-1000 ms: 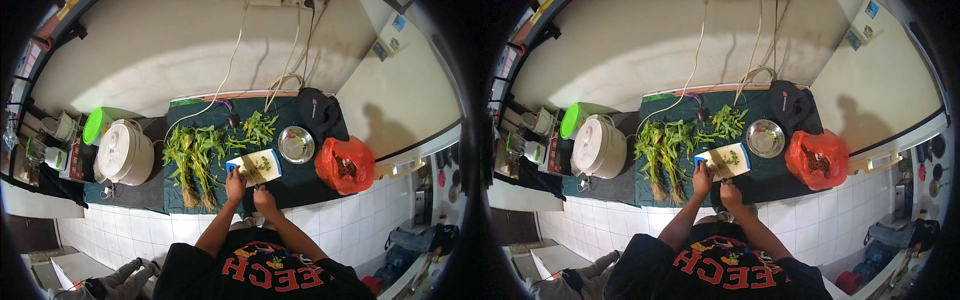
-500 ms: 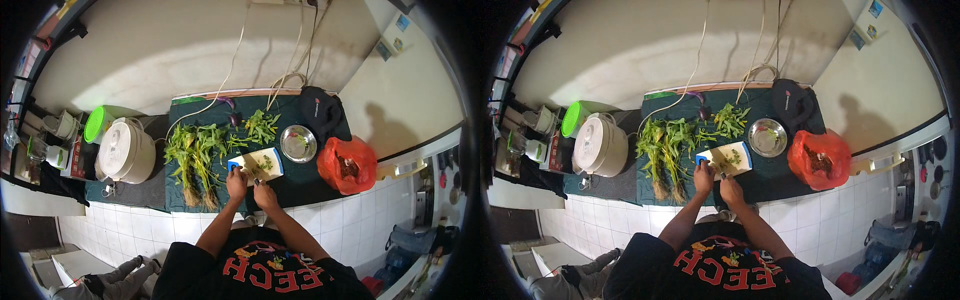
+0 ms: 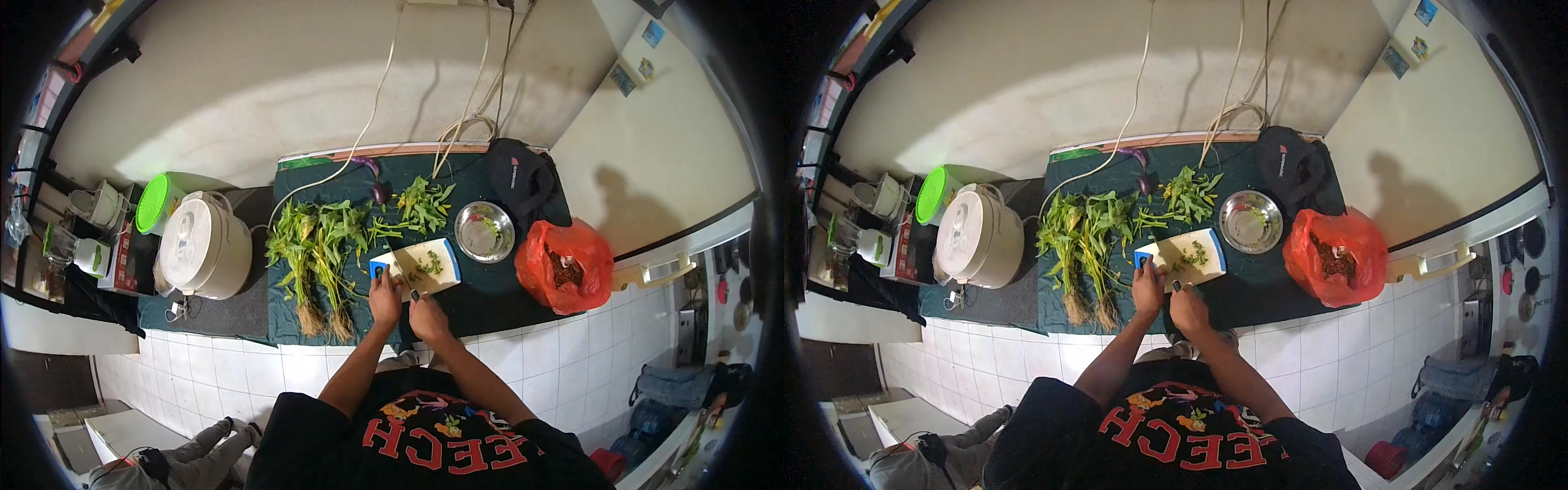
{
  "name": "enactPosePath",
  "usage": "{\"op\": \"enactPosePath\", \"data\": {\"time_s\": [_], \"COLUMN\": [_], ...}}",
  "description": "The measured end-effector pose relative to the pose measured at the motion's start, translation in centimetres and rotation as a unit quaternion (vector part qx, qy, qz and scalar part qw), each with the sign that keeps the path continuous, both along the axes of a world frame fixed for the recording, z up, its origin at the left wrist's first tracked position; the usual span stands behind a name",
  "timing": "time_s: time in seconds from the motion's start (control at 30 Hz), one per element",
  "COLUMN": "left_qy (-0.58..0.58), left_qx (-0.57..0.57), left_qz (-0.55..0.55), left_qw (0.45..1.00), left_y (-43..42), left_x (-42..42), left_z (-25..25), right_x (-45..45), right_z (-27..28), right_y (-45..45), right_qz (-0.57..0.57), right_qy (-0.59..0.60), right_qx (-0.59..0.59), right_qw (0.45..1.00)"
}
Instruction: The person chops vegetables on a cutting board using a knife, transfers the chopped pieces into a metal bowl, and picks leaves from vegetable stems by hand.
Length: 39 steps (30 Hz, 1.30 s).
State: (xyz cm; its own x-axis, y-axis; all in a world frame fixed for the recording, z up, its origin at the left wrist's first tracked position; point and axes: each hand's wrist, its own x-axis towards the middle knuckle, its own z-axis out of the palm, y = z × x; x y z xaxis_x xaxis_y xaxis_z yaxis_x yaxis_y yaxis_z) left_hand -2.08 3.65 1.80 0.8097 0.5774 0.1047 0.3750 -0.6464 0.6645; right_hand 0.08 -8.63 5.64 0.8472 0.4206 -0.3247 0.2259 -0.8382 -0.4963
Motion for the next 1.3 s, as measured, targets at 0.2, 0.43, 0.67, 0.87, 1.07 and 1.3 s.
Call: {"op": "enactPosePath", "data": {"time_s": [0.2,0.43,0.67,0.87,1.07,1.3], "left_qy": [0.031,0.021,0.068,0.047,0.051,-0.003], "left_qx": [-0.038,-0.099,-0.100,-0.028,0.000,0.045], "left_qz": [0.020,0.043,0.030,0.024,0.003,-0.022], "left_qw": [0.999,0.994,0.992,0.998,0.999,0.999], "left_y": [0.4,1.3,1.8,1.0,1.0,0.4], "left_x": [0.0,0.1,0.1,-0.3,-0.3,-1.0], "left_z": [-1.2,-0.7,-1.0,-1.4,-1.6,-1.8], "right_x": [0.0,-1.3,0.8,-1.9,-0.4,-0.5], "right_z": [-0.7,-2.5,0.0,-2.4,-0.3,-1.2], "right_y": [-0.2,-1.0,0.1,-0.6,0.3,0.2], "right_qz": [-0.027,-0.020,-0.001,-0.037,-0.009,-0.019], "right_qy": [0.011,-0.032,0.013,-0.061,-0.011,0.030], "right_qx": [0.024,0.009,0.015,0.019,0.045,0.020], "right_qw": [0.999,0.999,1.000,0.997,0.999,0.999]}}
